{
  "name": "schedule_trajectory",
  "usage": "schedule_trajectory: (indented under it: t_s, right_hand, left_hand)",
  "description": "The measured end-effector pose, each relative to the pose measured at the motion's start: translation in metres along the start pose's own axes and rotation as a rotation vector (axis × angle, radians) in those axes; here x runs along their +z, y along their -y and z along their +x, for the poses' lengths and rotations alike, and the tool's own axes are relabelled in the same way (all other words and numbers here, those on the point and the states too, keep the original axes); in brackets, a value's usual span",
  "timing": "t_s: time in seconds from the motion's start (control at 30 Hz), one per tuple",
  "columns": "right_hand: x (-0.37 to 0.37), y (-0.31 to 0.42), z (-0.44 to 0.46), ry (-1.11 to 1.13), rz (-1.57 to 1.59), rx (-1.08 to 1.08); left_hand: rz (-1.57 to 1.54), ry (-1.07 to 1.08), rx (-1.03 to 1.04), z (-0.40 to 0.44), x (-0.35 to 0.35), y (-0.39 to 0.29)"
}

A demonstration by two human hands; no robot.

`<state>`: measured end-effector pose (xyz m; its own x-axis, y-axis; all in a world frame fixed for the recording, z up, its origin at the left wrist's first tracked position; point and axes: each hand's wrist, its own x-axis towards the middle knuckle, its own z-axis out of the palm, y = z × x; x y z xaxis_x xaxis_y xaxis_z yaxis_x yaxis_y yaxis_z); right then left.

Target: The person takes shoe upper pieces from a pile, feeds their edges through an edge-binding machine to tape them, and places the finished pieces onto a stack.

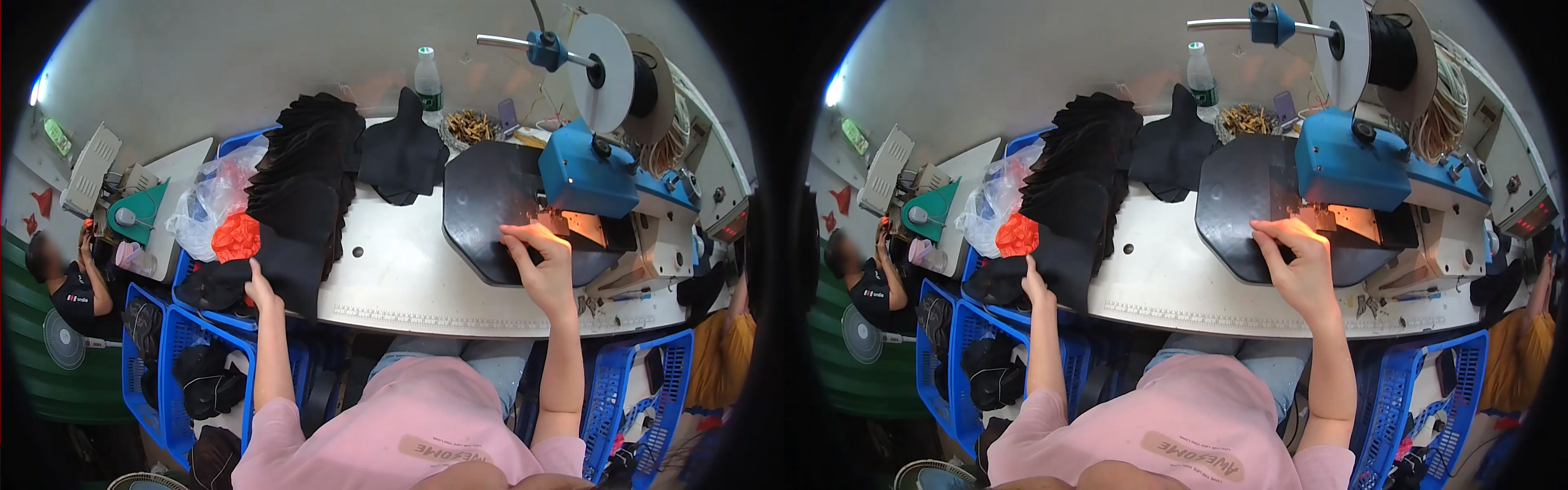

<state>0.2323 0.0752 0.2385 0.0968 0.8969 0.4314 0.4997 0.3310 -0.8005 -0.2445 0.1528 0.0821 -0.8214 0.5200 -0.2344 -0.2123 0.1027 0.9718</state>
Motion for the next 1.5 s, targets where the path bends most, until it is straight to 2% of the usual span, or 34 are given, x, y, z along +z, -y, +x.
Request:
schedule_trajectory:
  t_s: [0.03, 0.07, 0.1, 0.17, 0.23, 0.27, 0.37, 0.4, 0.43, 0.5, 0.6, 0.73, 0.83, 0.87, 0.97, 1.0, 1.1, 1.17, 1.23, 1.3, 1.33, 1.43, 1.5]
  right_hand:
    - [0.0, 0.0, 0.0, -0.002, 0.009, 0.017]
    - [0.0, 0.0, 0.0, -0.002, -0.006, -0.008]
    - [-0.001, 0.0, 0.001, -0.001, -0.004, -0.009]
    - [-0.001, 0.002, 0.001, 0.01, -0.004, -0.005]
    - [-0.003, 0.001, 0.001, 0.03, -0.018, -0.006]
    - [-0.003, 0.001, 0.001, 0.041, -0.021, -0.01]
    - [-0.002, 0.003, 0.001, 0.025, 0.004, -0.016]
    - [-0.002, 0.003, 0.0, 0.023, 0.004, -0.01]
    - [-0.003, 0.004, 0.001, 0.021, 0.004, -0.007]
    - [-0.002, 0.004, 0.001, 0.022, 0.002, -0.005]
    - [-0.002, 0.004, 0.001, 0.02, -0.005, 0.005]
    - [-0.002, 0.006, 0.001, 0.016, -0.007, 0.021]
    - [-0.001, 0.006, 0.002, 0.016, -0.014, 0.012]
    - [-0.001, 0.005, 0.002, 0.016, -0.017, 0.009]
    - [-0.001, 0.006, 0.002, 0.012, -0.03, -0.001]
    - [-0.001, 0.006, 0.002, 0.009, -0.028, -0.004]
    - [-0.002, 0.007, 0.001, 0.017, -0.032, -0.004]
    - [-0.001, 0.006, 0.002, 0.015, -0.025, -0.019]
    - [-0.001, 0.007, 0.002, 0.015, -0.032, -0.022]
    - [-0.002, 0.008, 0.001, 0.009, -0.038, -0.027]
    - [-0.001, 0.006, 0.001, 0.007, -0.037, -0.03]
    - [-0.002, 0.007, 0.001, 0.017, -0.039, -0.016]
    - [-0.002, 0.007, 0.002, 0.023, -0.043, -0.022]
  left_hand:
    - [-0.032, 0.003, -0.052, -0.002, -0.002, -0.004]
    - [-0.212, 0.092, 0.122, -0.011, -0.008, -0.003]
    - [-0.186, 0.037, 0.289, -0.028, -0.011, -0.015]
    - [-0.267, 0.14, 0.552, -0.057, -0.021, -0.041]
    - [-0.312, 0.347, 0.74, -0.048, -0.03, -0.054]
    - [-0.364, 0.422, 0.755, -0.04, -0.031, -0.053]
    - [0.137, 0.526, 0.775, -0.001, -0.02, -0.04]
    - [0.429, 0.564, 0.763, -0.013, -0.002, -0.048]
    - [0.523, 0.44, 0.791, -0.013, 0.018, -0.034]
    - [0.618, 0.359, 1.164, -0.028, 0.049, -0.018]
    - [0.528, 0.318, 0.785, -0.017, 0.063, -0.018]
    - [0.525, 0.124, 0.976, -0.022, 0.076, -0.009]
    - [0.517, 0.057, 0.855, -0.021, 0.091, 0.006]
    - [0.442, 0.067, 0.957, -0.012, 0.092, 0.01]
    - [0.363, -0.196, 1.324, -0.033, 0.09, -0.001]
    - [0.29, -0.223, 1.488, -0.055, 0.09, -0.014]
    - [0.235, 0.237, 1.777, -0.105, 0.119, -0.037]
    - [0.516, 0.705, 1.649, -0.13, 0.151, -0.039]
    - [0.663, 0.954, 1.687, -0.132, 0.197, -0.012]
    - [0.825, 1.052, 1.683, -0.13, 0.233, 0.017]
    - [0.883, 1.013, 1.733, -0.135, 0.244, 0.022]
    - [1.123, 1.121, 1.633, -0.128, 0.275, 0.046]
    - [1.214, 1.137, 1.749, -0.124, 0.284, 0.049]
